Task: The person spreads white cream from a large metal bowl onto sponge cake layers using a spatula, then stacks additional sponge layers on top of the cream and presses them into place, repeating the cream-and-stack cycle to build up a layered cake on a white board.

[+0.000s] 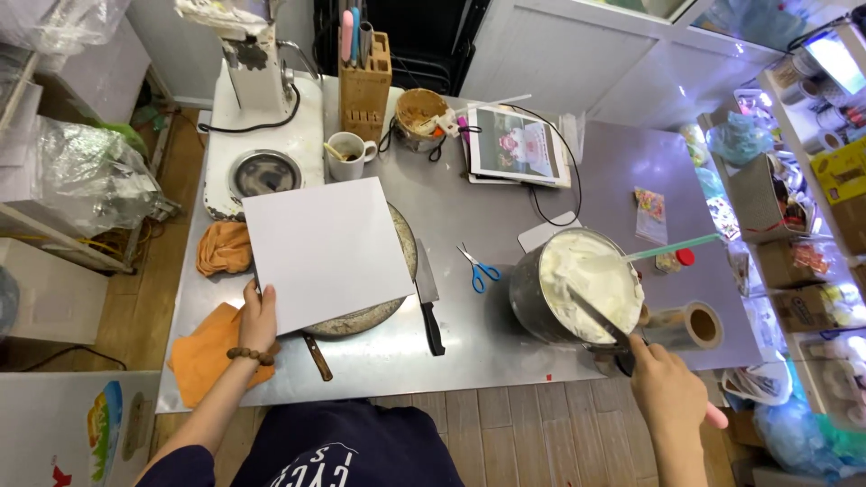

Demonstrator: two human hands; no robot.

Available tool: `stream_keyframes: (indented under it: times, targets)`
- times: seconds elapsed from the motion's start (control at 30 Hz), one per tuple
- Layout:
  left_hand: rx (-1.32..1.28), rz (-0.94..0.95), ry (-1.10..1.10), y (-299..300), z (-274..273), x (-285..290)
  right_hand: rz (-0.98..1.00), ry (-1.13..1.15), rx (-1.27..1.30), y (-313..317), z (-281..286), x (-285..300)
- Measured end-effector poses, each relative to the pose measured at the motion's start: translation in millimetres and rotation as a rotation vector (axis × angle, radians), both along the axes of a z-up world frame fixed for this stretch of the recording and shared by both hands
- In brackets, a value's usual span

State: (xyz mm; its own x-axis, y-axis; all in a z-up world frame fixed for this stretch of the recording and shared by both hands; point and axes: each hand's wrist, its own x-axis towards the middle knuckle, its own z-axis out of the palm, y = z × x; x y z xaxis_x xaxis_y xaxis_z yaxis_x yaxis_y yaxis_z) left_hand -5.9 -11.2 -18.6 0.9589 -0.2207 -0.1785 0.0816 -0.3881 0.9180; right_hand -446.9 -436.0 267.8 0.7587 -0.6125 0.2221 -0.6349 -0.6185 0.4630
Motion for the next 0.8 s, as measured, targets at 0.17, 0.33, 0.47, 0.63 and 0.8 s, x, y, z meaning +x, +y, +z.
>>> stream_keyframes:
  times: [0.17, 0.33, 0.47, 0.63, 0.8]
  targets:
    - [0.017, 0.004, 0.002, -0.9, 4.0, -2.0, -0.114, 0.065, 0.258, -9.5, -1.3, -3.3]
    - [0.012, -0.017, 0.016, 1.2, -3.5, 8.0, -0.398, -0.03, 0.659, -33.0, -33.4, -31.1]
    - [-0.018, -0.039, 0.07, -11.4, 27.4, 9.5, -0.564, -0.676, 1.308, -46.7, -87.3, -65.9]
    - [-0.076, 0.034, -0.109, -25.7, 2.1, 17.3, -0.256, -1.049, 1.736, 22.8, -109.5, 33.7]
    - [-0.125, -0.139, -0.226, -16.0, 12.3, 19.5, 0.503, -0.428, 1.295, 86.2, -148.6, 177.0]
